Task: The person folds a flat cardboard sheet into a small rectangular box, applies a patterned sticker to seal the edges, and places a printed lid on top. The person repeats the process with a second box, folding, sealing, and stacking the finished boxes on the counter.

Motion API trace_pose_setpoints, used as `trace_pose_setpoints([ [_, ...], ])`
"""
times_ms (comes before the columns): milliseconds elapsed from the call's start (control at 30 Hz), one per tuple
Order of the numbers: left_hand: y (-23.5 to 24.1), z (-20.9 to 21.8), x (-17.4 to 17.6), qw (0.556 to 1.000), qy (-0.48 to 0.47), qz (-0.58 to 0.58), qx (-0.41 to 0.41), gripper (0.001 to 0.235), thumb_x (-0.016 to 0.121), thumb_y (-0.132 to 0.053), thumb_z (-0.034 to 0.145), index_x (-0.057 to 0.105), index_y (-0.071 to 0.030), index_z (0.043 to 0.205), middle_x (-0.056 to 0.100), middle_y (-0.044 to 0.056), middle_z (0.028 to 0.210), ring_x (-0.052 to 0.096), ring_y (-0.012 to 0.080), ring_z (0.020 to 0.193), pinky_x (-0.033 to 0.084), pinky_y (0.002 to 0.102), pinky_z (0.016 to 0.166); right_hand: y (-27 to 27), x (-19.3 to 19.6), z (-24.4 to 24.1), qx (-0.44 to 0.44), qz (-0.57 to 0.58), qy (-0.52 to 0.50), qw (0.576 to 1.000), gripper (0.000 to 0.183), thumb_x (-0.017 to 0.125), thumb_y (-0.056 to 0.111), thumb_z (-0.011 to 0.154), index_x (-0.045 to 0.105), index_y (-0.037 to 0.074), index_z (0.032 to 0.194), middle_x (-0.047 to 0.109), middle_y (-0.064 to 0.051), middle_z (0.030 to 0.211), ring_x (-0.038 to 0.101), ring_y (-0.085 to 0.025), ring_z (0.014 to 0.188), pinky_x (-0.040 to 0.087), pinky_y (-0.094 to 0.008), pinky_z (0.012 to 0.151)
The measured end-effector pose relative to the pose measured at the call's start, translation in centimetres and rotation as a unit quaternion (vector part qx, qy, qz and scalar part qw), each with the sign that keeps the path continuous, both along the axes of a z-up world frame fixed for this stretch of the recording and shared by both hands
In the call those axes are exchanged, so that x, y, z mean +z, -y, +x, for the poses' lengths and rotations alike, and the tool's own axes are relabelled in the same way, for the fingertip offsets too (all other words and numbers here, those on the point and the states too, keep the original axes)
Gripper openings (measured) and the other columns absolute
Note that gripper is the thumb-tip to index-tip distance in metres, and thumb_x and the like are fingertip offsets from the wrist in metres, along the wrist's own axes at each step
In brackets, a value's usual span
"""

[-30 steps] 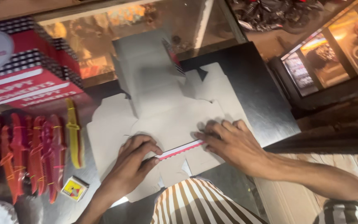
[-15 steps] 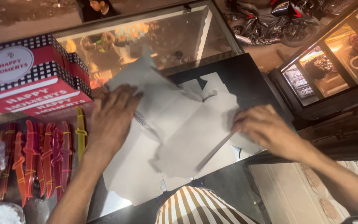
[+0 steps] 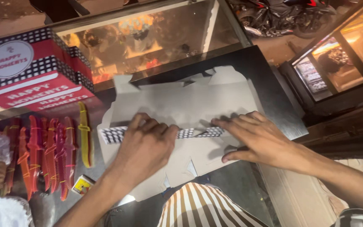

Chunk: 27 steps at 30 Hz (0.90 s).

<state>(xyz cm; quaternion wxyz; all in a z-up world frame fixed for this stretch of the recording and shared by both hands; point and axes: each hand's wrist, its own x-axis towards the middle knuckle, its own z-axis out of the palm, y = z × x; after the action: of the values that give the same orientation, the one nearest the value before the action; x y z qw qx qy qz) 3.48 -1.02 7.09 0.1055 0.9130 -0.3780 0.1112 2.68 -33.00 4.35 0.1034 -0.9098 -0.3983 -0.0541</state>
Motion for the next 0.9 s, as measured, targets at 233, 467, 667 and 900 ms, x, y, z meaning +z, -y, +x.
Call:
trace_pose_setpoints([
  [233,0.8,-1.6,-1.3,0.970,-0.207,-0.127,-0.008,0.014,0.063,-0.019,0.093,0.070,-0.007,0.093,0.072,0.013,0.071,0.069,0.0344,0.069,0.049,0.045,0.084,0.1,1.2,2.3,-0.126,0.013,-0.160,0.979,0.028,0.068,0.041,0.088,0.077,0.018,0.101,0.079,0.003,0.098,0.070,-0.013,0.100,0.046,-0.041,0.097],
  [467,3.0,-1.0,-3.3,0.921,-0.321,-0.212,0.066,0.019,0.062,-0.021,0.095,0.071,-0.006,0.102,0.072,0.017,0.084,0.068,0.0376,0.080,0.050,0.048,0.076,-2.6,2.3,0.9,0.009,0.031,0.048,0.998,0.018,0.071,0.029,0.088,0.075,0.015,0.099,0.076,0.000,0.096,0.065,-0.015,0.096,0.040,-0.044,0.091],
  [667,3.0,-0.8,-4.4,0.922,-0.310,-0.233,0.008,0.016,0.058,-0.012,0.095,0.066,0.001,0.099,0.067,0.017,0.095,0.065,0.0346,0.095,0.050,0.046,0.083,-5.0,2.3,-0.7,0.023,0.017,0.104,0.994,0.020,0.070,0.018,0.083,0.072,0.013,0.103,0.071,0.002,0.104,0.063,-0.018,0.103,0.042,-0.043,0.093],
  [900,2.5,-0.9,-5.1,0.907,-0.348,-0.238,-0.009,0.020,0.060,-0.011,0.090,0.066,0.001,0.104,0.069,0.016,0.097,0.066,0.0338,0.097,0.051,0.044,0.084,-6.0,1.6,-1.1,0.041,0.011,0.121,0.992,0.031,0.067,0.012,0.076,0.073,0.014,0.107,0.071,0.002,0.106,0.061,-0.018,0.106,0.042,-0.043,0.094],
])
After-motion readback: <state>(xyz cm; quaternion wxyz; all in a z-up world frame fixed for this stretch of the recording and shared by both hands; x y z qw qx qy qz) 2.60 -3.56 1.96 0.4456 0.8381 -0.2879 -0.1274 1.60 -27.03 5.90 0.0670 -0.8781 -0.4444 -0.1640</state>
